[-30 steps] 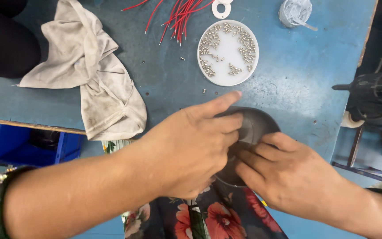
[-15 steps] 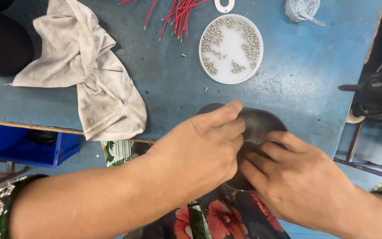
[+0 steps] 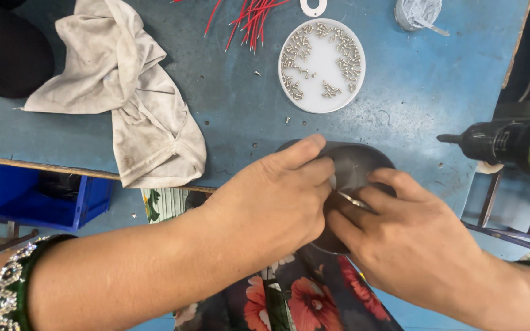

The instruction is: The person assembles a black cylindrical light fixture by inserting a white plastic ring and securing it with screws using a green power drill. They also wipe the fixture with a white cloth and handle small metal screws and red wires on the workbench.

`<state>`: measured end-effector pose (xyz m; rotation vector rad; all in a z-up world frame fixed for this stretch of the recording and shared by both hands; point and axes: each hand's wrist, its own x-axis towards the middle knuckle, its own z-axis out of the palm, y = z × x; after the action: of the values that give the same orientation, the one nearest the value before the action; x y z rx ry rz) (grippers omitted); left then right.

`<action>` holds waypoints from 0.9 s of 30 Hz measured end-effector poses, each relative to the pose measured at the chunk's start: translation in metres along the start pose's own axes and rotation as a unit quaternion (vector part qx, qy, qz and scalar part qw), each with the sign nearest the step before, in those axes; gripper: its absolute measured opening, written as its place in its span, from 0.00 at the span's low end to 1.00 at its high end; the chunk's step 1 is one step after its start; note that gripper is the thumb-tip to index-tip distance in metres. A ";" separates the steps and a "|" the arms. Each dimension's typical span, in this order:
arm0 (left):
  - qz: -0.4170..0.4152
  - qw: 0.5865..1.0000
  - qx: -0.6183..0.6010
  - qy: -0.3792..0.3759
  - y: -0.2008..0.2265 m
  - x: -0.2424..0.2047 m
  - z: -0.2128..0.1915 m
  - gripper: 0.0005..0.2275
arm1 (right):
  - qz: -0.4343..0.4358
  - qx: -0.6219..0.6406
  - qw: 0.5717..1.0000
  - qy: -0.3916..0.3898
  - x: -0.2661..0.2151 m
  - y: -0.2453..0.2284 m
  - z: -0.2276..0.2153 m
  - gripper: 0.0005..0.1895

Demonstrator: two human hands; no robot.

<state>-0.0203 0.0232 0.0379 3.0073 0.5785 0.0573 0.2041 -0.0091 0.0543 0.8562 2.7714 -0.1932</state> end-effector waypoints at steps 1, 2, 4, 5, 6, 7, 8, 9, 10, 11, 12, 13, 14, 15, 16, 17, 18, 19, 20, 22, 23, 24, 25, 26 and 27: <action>-0.002 1.000 -0.002 -0.008 0.000 0.000 -0.001 0.08 | -0.001 0.002 1.000 0.002 0.001 0.001 0.000 0.08; -0.003 1.000 -0.005 -0.017 0.000 0.001 -0.003 0.08 | -0.004 0.008 1.000 -0.003 0.001 0.001 0.000 0.08; -0.006 1.000 -0.007 -0.027 0.001 0.002 -0.005 0.08 | -0.007 0.020 1.000 -0.012 0.001 0.002 0.000 0.09; -0.009 1.000 -0.006 -0.028 0.001 0.003 -0.006 0.09 | -0.004 0.028 0.999 -0.017 0.001 0.003 0.000 0.08; -0.011 1.000 -0.005 -0.029 0.001 0.003 -0.007 0.09 | -0.002 0.035 0.999 -0.022 0.002 0.003 0.000 0.07; -0.013 0.999 -0.015 -0.025 0.001 0.003 -0.006 0.09 | 0.000 0.043 0.999 -0.027 0.002 0.004 0.000 0.06; -0.015 0.999 -0.024 -0.021 0.000 0.003 -0.006 0.08 | -0.003 0.030 0.999 -0.017 0.002 0.003 0.000 0.07; -0.018 0.999 -0.033 -0.017 0.000 0.002 -0.005 0.08 | -0.006 0.018 1.000 -0.006 0.002 0.003 0.000 0.08; -0.016 0.999 -0.027 0.001 -0.001 0.000 -0.004 0.08 | -0.010 0.005 1.000 0.004 0.001 0.003 0.000 0.09; -0.015 0.999 -0.022 0.019 -0.002 -0.001 -0.003 0.09 | -0.012 -0.004 1.000 0.008 0.001 0.003 0.001 0.11; -0.014 0.999 -0.016 0.037 -0.002 -0.002 -0.002 0.09 | -0.014 -0.014 1.000 0.012 0.001 0.003 0.001 0.13; -0.012 0.999 -0.019 0.027 -0.002 -0.002 -0.003 0.09 | -0.016 -0.024 0.999 0.017 0.001 0.003 0.001 0.15; -0.010 1.000 -0.021 0.016 -0.001 -0.001 -0.004 0.09 | -0.015 -0.008 1.000 0.021 0.001 0.003 0.001 0.13; -0.009 1.000 -0.024 0.006 -0.001 0.000 -0.005 0.09 | -0.015 0.008 1.000 0.023 0.001 0.003 0.001 0.12; -0.002 0.999 -0.027 -0.031 -0.001 0.000 -0.007 0.09 | -0.015 0.024 0.999 0.026 0.001 0.003 0.002 0.11; 0.004 0.997 -0.031 -0.068 -0.001 0.001 -0.009 0.09 | -0.013 0.033 0.999 0.026 0.001 0.002 0.001 0.11; 0.010 0.994 -0.035 -0.105 -0.001 0.003 -0.010 0.10 | -0.011 0.041 0.999 0.026 0.001 0.002 0.001 0.11; 0.008 0.993 -0.035 -0.109 0.000 0.005 -0.012 0.11 | -0.009 0.051 0.998 0.026 0.002 0.002 0.000 0.11; 0.005 0.993 -0.035 -0.113 0.001 0.007 -0.013 0.12 | -0.023 0.053 0.997 0.056 0.003 0.004 -0.001 0.14; 0.001 0.992 -0.034 -0.121 0.005 0.009 -0.015 0.13 | -0.052 0.063 0.990 0.113 0.004 0.008 -0.003 0.18; 0.000 0.992 -0.032 -0.125 0.008 0.010 -0.016 0.13 | -0.050 0.047 0.990 0.123 0.003 0.008 -0.003 0.16; -0.005 0.992 -0.030 -0.121 0.011 0.010 -0.016 0.13 | -0.047 0.032 0.990 0.132 0.000 0.008 -0.004 0.14; -0.009 0.993 -0.027 -0.116 0.013 0.010 -0.016 0.13 | -0.044 0.015 0.989 0.141 -0.004 0.009 -0.004 0.12; -0.019 0.994 -0.023 -0.103 0.015 0.010 -0.015 0.14 | -0.028 0.040 0.985 0.165 -0.010 0.012 -0.006 0.12; -0.027 0.995 -0.018 -0.091 0.016 0.010 -0.015 0.14 | -0.013 0.065 0.980 0.188 -0.018 0.017 -0.008 0.13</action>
<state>-0.0062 0.0135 0.0540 2.9177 0.6307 -0.2050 0.2266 -0.0035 0.0661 0.9764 3.1512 -0.2419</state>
